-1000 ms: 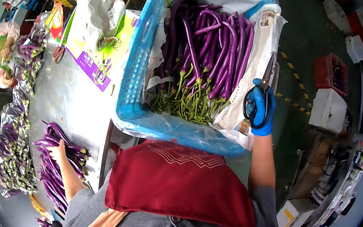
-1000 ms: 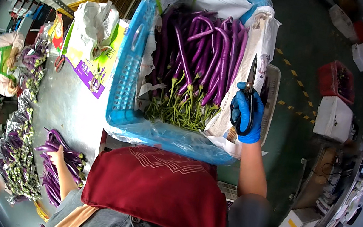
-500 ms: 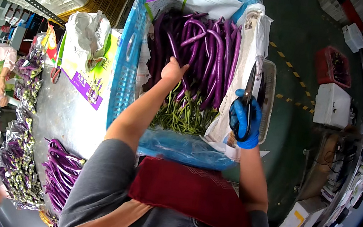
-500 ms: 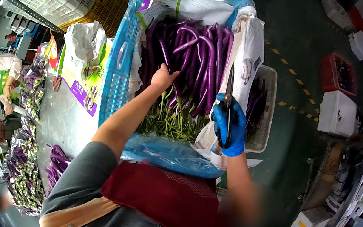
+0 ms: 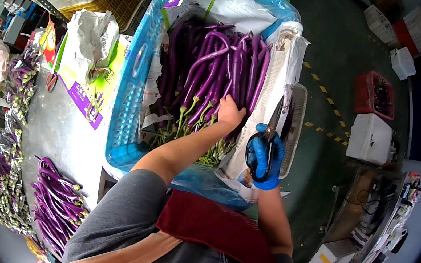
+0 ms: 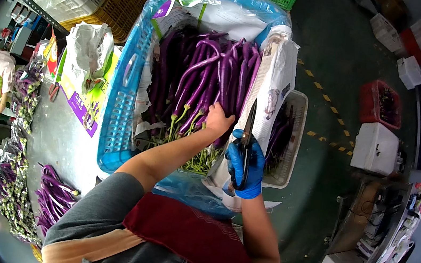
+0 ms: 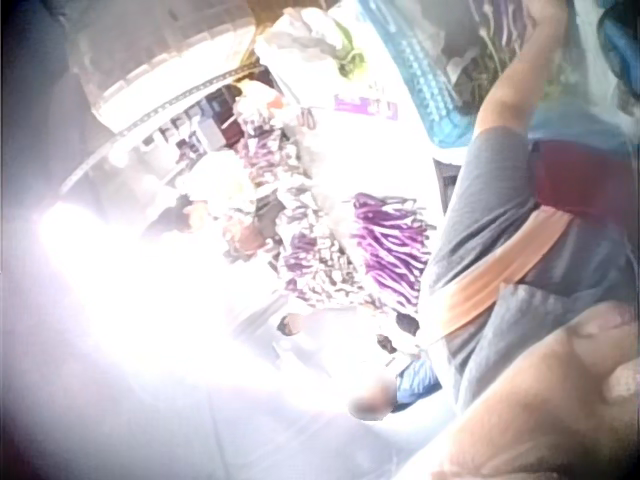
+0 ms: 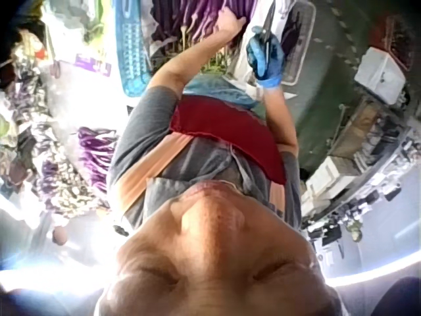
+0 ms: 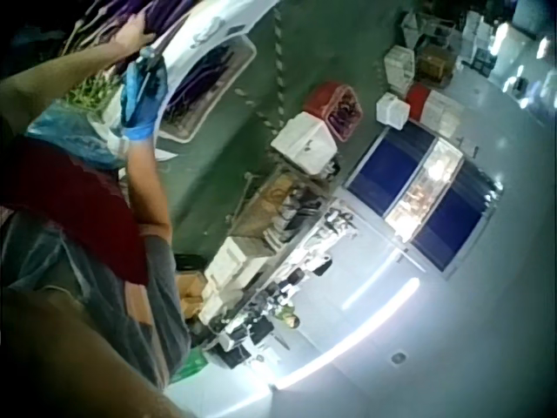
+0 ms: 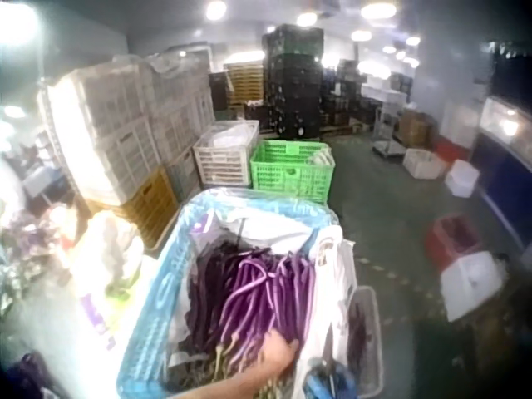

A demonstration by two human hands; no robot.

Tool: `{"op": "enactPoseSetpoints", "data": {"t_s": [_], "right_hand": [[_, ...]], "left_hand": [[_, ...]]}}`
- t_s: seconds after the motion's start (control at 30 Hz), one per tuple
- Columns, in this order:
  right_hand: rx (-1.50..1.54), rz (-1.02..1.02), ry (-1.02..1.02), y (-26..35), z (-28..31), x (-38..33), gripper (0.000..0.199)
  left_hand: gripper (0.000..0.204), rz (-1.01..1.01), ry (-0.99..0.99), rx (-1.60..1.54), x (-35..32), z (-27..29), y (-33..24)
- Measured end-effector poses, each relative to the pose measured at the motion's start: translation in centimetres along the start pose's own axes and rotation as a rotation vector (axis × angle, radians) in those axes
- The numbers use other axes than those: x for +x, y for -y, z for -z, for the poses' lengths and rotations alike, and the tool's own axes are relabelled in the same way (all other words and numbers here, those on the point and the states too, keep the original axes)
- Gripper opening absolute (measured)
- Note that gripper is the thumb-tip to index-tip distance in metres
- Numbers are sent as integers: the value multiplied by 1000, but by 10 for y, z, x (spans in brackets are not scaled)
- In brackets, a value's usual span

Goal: The person trims the stems of purple eggplants using shears and places them into a blue plastic crate.

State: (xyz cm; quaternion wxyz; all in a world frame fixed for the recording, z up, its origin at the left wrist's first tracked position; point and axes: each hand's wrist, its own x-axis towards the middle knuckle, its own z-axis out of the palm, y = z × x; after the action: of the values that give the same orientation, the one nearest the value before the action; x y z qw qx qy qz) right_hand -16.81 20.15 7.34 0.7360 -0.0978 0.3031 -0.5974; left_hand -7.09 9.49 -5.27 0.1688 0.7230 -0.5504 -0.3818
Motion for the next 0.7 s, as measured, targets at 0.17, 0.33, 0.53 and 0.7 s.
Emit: {"op": "enactPoseSetpoints", "data": {"t_s": [0.17, 0.33, 0.53, 0.7], "right_hand": [[-108, 25, -60, -5, 6, 1, 30], [49, -37, 17, -3, 3, 1, 30], [157, -102, 26, -2, 7, 3, 30], [40, -43, -65, -7, 8, 3, 34]], "left_hand": [[71, -42, -45, -59, -15, -26, 10], [59, 76, 94, -143, 17, -12, 19], [61, 70, 189, 55, 3, -3, 2], [64, 77, 223, -111, 10, -16, 14]]}}
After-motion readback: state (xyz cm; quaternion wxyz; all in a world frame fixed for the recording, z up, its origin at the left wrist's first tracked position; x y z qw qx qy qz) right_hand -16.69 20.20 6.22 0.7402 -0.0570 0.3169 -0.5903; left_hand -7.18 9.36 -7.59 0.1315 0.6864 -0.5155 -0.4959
